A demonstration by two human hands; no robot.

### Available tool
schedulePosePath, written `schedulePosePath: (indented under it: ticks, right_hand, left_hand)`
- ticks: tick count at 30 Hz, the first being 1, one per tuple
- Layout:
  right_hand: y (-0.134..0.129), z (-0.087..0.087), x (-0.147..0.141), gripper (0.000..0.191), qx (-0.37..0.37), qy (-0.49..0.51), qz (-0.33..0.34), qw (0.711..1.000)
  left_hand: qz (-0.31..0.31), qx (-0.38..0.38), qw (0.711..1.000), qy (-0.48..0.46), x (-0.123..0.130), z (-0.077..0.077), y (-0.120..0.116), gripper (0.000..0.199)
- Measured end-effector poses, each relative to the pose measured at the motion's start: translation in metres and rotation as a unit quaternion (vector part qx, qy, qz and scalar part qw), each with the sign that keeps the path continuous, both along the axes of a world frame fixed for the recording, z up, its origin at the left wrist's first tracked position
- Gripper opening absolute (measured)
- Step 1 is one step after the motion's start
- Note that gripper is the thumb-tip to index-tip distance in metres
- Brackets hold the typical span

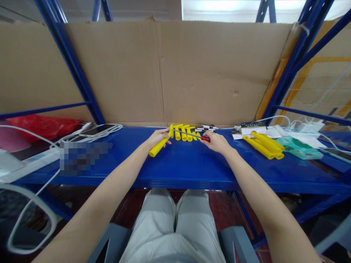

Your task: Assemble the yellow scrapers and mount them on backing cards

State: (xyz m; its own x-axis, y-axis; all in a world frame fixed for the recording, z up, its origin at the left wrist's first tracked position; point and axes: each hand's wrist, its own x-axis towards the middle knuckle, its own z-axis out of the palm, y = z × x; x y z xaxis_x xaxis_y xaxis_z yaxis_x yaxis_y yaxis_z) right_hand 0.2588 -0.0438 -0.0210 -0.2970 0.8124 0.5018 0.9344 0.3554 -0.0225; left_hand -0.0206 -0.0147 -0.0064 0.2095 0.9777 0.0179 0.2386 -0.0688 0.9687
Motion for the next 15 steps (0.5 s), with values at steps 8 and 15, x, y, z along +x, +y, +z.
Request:
schedulePosePath:
  ticks: [8,15]
  right_hand:
    - [-0.001,0.0002,0.0003,0.01,0.003,-0.011,-0.005,1.0]
    - [-0.005,0.0029,-0.0021,0.023,-0.015,-0.034,-0.022,0.999]
  left_hand:
    - [-0.01,0.002,1.0,0.011,0.0,0.0001,-0.0011,0.064]
    - [-0.008,0.008,1.0,0.014,-0.0006,-0.0021,0.0022,0.065]
